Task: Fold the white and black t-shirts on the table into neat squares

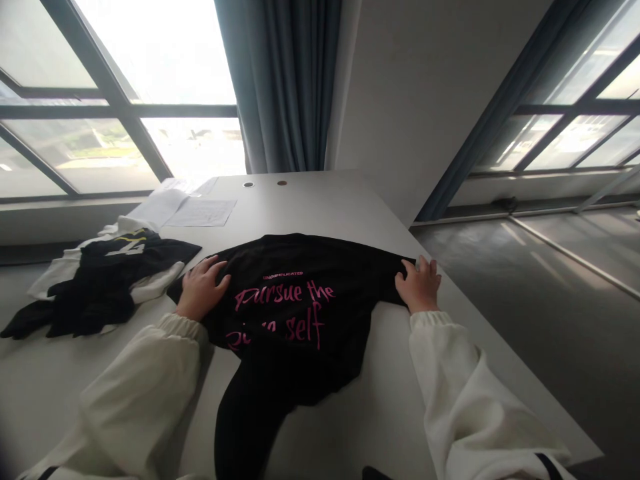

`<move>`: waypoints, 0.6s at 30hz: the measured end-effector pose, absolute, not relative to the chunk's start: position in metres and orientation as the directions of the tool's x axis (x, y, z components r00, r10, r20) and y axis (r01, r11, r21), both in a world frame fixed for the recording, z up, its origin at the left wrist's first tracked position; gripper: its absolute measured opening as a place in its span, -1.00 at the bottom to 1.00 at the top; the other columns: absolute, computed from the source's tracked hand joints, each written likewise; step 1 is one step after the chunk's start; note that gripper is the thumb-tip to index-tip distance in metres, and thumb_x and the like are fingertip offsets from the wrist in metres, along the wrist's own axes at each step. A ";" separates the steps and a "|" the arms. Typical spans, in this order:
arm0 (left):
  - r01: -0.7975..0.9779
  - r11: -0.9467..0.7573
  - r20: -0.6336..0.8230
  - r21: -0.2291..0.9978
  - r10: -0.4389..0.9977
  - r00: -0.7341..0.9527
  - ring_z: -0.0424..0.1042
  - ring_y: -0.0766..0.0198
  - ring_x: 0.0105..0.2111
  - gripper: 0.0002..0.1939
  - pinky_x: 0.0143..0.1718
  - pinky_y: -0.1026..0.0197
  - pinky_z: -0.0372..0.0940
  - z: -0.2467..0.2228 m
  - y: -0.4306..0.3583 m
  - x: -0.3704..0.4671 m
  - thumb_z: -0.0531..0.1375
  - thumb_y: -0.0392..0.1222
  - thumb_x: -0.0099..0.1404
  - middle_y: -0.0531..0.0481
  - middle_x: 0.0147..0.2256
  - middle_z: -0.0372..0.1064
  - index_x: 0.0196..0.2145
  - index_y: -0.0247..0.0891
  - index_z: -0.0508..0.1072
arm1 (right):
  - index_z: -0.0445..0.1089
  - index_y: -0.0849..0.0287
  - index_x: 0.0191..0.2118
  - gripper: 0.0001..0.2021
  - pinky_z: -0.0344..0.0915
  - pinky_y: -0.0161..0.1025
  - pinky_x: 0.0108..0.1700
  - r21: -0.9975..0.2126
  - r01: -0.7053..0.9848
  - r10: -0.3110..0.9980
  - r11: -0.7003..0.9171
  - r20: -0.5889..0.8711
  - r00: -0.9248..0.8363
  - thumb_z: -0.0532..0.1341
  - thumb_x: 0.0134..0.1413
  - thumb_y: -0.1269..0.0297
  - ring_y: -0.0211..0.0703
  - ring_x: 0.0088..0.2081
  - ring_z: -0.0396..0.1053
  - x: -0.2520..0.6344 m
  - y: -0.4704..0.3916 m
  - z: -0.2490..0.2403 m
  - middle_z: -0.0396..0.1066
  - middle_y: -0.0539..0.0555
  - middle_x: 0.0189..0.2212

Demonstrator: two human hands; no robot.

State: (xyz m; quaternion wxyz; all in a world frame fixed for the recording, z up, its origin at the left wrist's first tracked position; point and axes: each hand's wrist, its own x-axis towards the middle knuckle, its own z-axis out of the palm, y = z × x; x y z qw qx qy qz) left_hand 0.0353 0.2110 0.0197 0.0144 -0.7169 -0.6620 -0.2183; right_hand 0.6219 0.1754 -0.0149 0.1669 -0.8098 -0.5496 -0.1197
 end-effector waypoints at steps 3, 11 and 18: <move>0.955 0.063 0.352 0.289 0.921 -0.167 0.30 -0.23 0.32 -0.40 0.34 -0.28 0.21 0.010 0.174 -0.011 0.13 0.02 0.42 -0.36 0.32 0.31 0.31 -0.31 0.40 | 0.52 0.19 0.23 -0.52 0.11 0.45 0.32 -0.049 0.968 0.855 -0.248 0.459 0.242 0.13 0.30 0.20 0.47 0.47 -0.03 0.602 0.171 -0.001 0.18 0.36 0.41; 0.829 0.229 0.185 0.511 0.912 -0.366 0.43 -0.28 0.23 -0.19 0.24 -0.22 0.32 -0.008 0.159 -0.042 0.17 0.06 0.38 -0.49 0.24 0.40 0.43 -0.47 0.18 | 0.41 0.11 0.35 -0.51 0.15 0.33 0.37 0.050 0.989 0.953 0.140 0.263 -0.149 0.08 0.42 0.18 0.26 0.38 0.22 0.490 0.140 -0.008 0.28 0.32 0.39; 0.649 -0.005 0.243 0.760 0.929 -0.278 0.58 -0.05 -0.07 -0.47 0.02 0.01 0.45 0.004 0.161 -0.034 0.19 0.09 0.32 -0.20 -0.07 0.59 0.11 -0.29 0.51 | 0.37 0.02 0.39 -0.50 0.15 0.29 0.37 -0.079 0.985 0.977 0.154 0.162 -0.139 0.10 0.42 0.12 0.21 0.38 0.23 0.475 0.141 -0.016 0.27 0.27 0.40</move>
